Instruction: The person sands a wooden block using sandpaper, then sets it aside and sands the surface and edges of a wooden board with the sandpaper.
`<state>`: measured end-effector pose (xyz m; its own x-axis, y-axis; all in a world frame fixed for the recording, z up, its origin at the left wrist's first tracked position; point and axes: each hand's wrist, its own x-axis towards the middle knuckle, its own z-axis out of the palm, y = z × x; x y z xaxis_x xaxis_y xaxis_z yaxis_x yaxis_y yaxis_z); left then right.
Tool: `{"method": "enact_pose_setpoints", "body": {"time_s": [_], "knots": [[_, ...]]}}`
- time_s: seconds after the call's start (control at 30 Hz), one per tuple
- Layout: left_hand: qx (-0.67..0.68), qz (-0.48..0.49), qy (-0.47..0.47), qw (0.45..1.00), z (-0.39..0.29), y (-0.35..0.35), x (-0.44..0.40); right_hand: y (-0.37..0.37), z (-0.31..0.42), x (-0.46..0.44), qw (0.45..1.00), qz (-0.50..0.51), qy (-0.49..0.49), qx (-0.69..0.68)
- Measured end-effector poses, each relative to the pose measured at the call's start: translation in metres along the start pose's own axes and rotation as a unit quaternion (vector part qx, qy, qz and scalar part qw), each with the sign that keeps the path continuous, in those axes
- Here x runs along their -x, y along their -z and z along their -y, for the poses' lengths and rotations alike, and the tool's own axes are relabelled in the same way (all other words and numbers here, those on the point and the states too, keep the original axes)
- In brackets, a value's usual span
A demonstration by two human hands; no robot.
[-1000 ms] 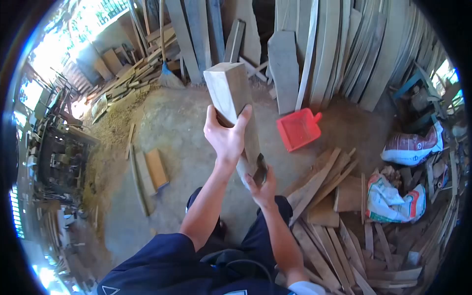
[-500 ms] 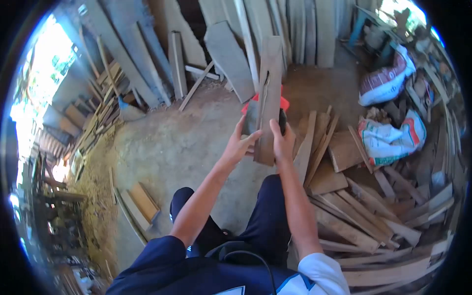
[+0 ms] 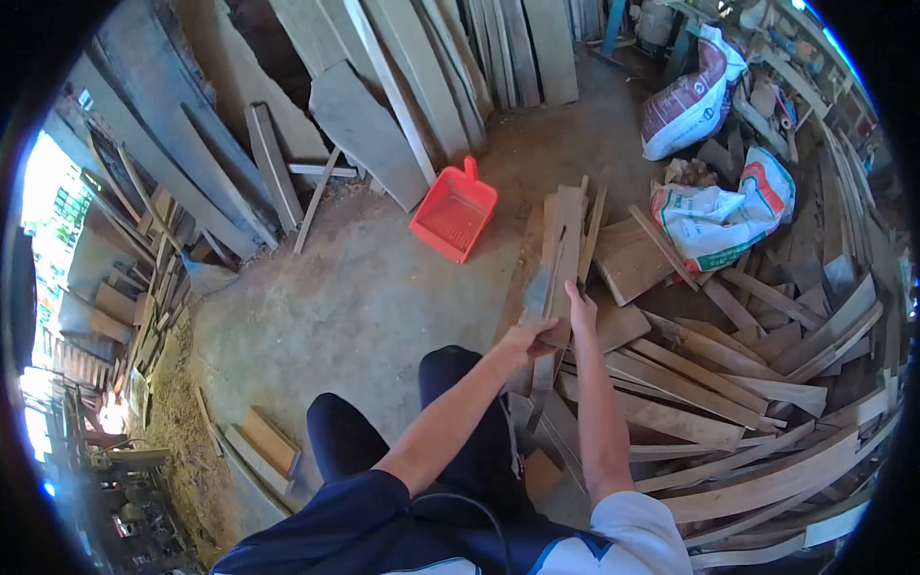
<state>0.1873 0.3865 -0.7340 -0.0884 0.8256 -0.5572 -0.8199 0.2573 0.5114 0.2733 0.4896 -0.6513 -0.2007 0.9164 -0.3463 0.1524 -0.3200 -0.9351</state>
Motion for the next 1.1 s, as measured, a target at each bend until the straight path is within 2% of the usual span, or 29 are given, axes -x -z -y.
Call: {"method": "enact_pose_setpoints", "body": {"time_s": [0.17,0.27,0.33,0.4,0.43,0.53,0.63,0.7,0.77,0.9,0.97,1.03,1.07,1.1], "knots": [[-0.009,-0.03,0.024,0.999,0.031,0.005,-0.004,0.02,-0.067,-0.02,0.996,-0.023,-0.081,-0.02],[-0.039,-0.026,0.025,0.999,0.037,0.021,0.0,0.018,-0.059,0.011,0.982,-0.007,-0.15,-0.11],[-0.134,-0.006,-0.069,0.989,0.091,0.071,-0.049,0.019,-0.064,0.016,0.969,0.026,-0.185,-0.162],[-0.175,0.007,-0.119,0.977,0.094,0.074,-0.076,0.018,-0.072,-0.006,0.981,-0.01,-0.14,-0.133],[-0.168,0.004,-0.112,0.979,0.094,0.066,-0.072,0.021,-0.086,-0.014,0.985,-0.031,-0.123,-0.117],[-0.174,0.005,-0.129,0.976,0.101,0.059,-0.067,0.04,-0.122,-0.052,0.956,0.021,-0.251,-0.153],[-0.162,-0.004,-0.113,0.98,0.105,0.061,-0.073,0.038,-0.131,-0.052,0.957,0.021,-0.251,-0.145],[-0.128,-0.062,-0.054,0.988,0.103,0.055,-0.065,0.03,-0.135,-0.047,0.967,0.005,-0.222,-0.123],[-0.081,-0.159,0.03,0.983,0.06,0.011,-0.016,0.026,-0.15,-0.043,0.979,-0.026,-0.184,-0.086],[-0.115,-0.12,0.037,0.985,0.067,0.024,-0.025,0.04,-0.204,-0.046,0.981,-0.164,-0.076,0.071],[-0.118,-0.096,0.01,0.988,0.078,0.034,-0.042,0.062,-0.241,-0.058,0.944,-0.282,-0.002,0.17],[-0.204,-0.178,0.023,0.963,0.07,0.015,-0.025,0.091,-0.263,-0.068,0.888,-0.406,0.101,0.193],[-0.237,-0.223,0.024,0.945,0.064,0.008,-0.024,0.093,-0.215,-0.037,0.855,-0.463,0.198,0.121],[-0.335,-0.264,-0.033,0.904,0.08,0.015,-0.032,0.105,-0.179,-0.019,0.837,-0.461,0.243,0.168]]}}
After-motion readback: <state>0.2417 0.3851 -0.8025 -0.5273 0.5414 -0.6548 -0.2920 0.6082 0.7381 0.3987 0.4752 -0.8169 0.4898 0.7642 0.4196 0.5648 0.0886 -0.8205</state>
